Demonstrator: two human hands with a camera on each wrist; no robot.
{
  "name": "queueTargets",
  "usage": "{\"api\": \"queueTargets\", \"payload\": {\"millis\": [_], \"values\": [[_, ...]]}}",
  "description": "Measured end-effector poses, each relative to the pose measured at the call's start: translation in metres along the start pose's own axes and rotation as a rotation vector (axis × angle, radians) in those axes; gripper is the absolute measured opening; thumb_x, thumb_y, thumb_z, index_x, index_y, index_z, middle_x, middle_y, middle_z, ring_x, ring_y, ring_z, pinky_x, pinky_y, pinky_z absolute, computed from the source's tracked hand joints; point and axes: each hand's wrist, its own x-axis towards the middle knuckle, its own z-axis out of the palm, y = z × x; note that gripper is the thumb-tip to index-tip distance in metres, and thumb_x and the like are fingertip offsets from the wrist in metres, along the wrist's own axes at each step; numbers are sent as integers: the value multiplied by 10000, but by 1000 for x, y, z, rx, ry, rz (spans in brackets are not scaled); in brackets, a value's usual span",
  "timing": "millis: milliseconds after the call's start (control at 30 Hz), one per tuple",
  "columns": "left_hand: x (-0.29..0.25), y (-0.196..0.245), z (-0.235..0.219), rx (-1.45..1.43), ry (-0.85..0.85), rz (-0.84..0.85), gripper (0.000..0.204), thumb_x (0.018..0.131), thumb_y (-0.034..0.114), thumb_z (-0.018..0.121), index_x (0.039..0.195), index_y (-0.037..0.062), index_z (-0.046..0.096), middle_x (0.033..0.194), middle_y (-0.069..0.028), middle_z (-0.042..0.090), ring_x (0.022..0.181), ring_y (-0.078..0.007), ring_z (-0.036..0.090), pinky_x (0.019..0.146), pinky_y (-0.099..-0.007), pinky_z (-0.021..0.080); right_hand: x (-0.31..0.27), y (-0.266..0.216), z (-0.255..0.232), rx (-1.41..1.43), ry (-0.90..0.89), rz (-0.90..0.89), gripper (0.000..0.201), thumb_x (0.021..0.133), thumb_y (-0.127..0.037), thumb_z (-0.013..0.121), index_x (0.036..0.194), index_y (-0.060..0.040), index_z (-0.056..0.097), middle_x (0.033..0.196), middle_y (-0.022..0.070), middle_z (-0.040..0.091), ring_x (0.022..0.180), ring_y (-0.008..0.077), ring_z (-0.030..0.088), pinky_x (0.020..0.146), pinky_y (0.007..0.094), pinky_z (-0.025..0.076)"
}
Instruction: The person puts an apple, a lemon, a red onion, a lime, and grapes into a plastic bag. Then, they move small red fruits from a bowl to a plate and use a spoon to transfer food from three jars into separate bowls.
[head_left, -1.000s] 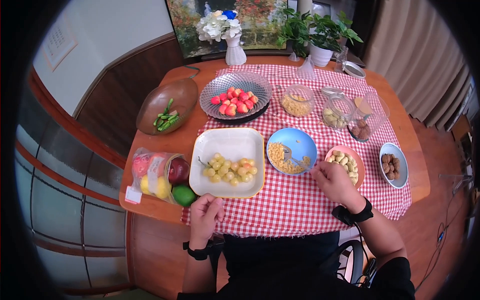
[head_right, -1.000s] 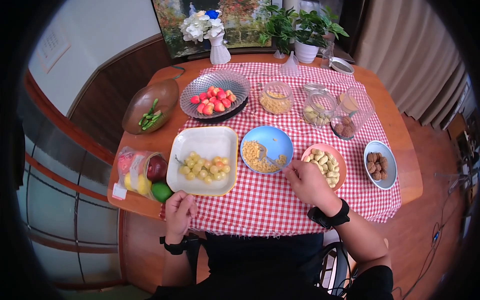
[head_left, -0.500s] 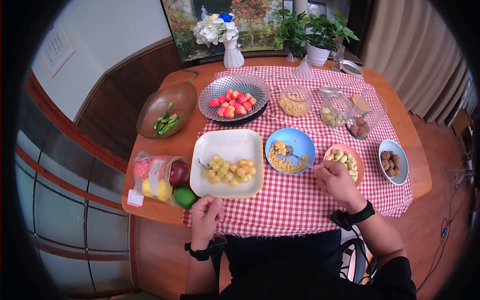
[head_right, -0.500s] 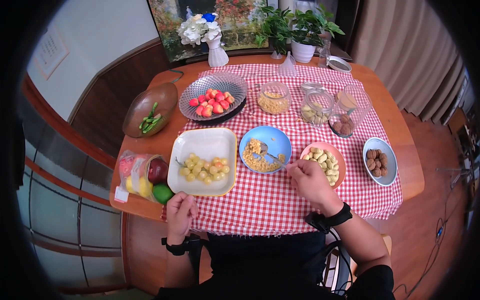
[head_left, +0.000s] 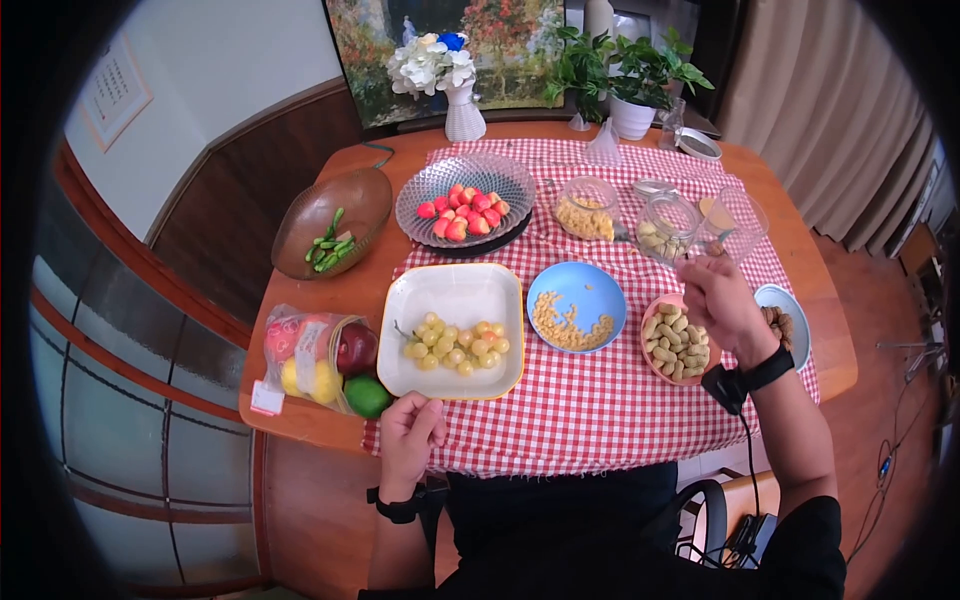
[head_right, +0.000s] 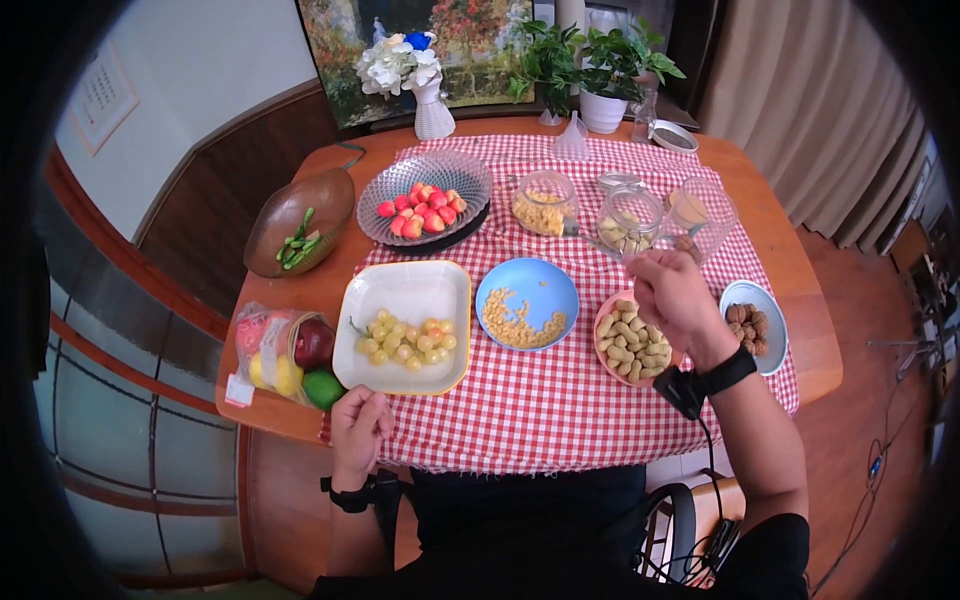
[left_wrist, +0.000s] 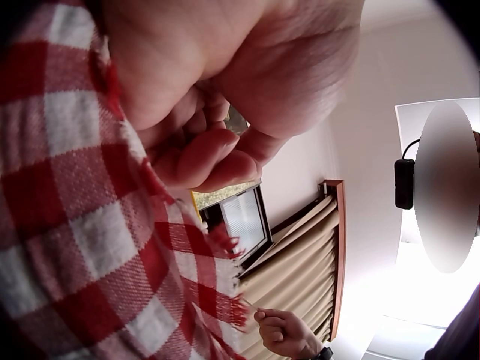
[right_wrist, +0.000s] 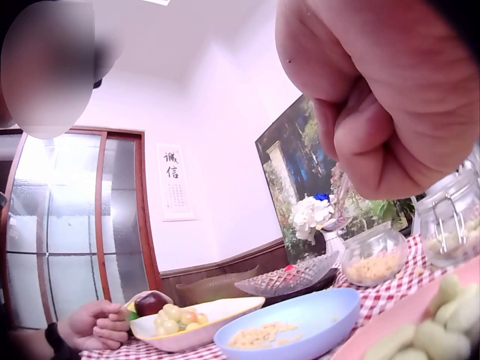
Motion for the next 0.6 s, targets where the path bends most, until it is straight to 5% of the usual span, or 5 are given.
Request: {"api": "queueTargets", "payload": {"millis": [133,233,300,333,600], "values": [[0,1,1,-3,-5,3,236,1043,104,618,820,54,559,645,-8,583,546,-55,502,520,-202,386,34,-22,-4,-22,44,-65,228,1048,-139,577,828,-83,565,596,-90,381,443,26,304,398,230,214],[-1,0,0,-13,-7,8,232,1042,104,620,823,53,563,646,-7,585,550,-56,504,523,-204,389,64,-23,-2,-188,102,-164,229,1004,-142,612,852,26,645,584,12,508,459,117,447,442,302,365],[0,-1,-1,-10,-1,6,230,1042,105,621,825,52,565,645,-6,584,550,-57,503,522,-208,391,77,-22,10,-893,289,-605,257,971,-151,626,884,84,685,664,175,653,544,269,620,563,395,508],[0,0,-1,-11,0,8,230,1042,105,621,825,52,565,645,-6,584,550,-57,503,522,-208,391,81,-26,12,-1002,273,-585,263,951,-158,641,885,91,696,801,279,693,703,396,696,705,450,556],[-2,-1,-1,15,7,22,235,1040,107,623,823,47,558,647,-2,580,555,-54,506,526,-206,399,38,-29,22,-984,175,-724,278,967,-169,652,842,79,679,709,249,663,603,377,647,599,430,503]]}}
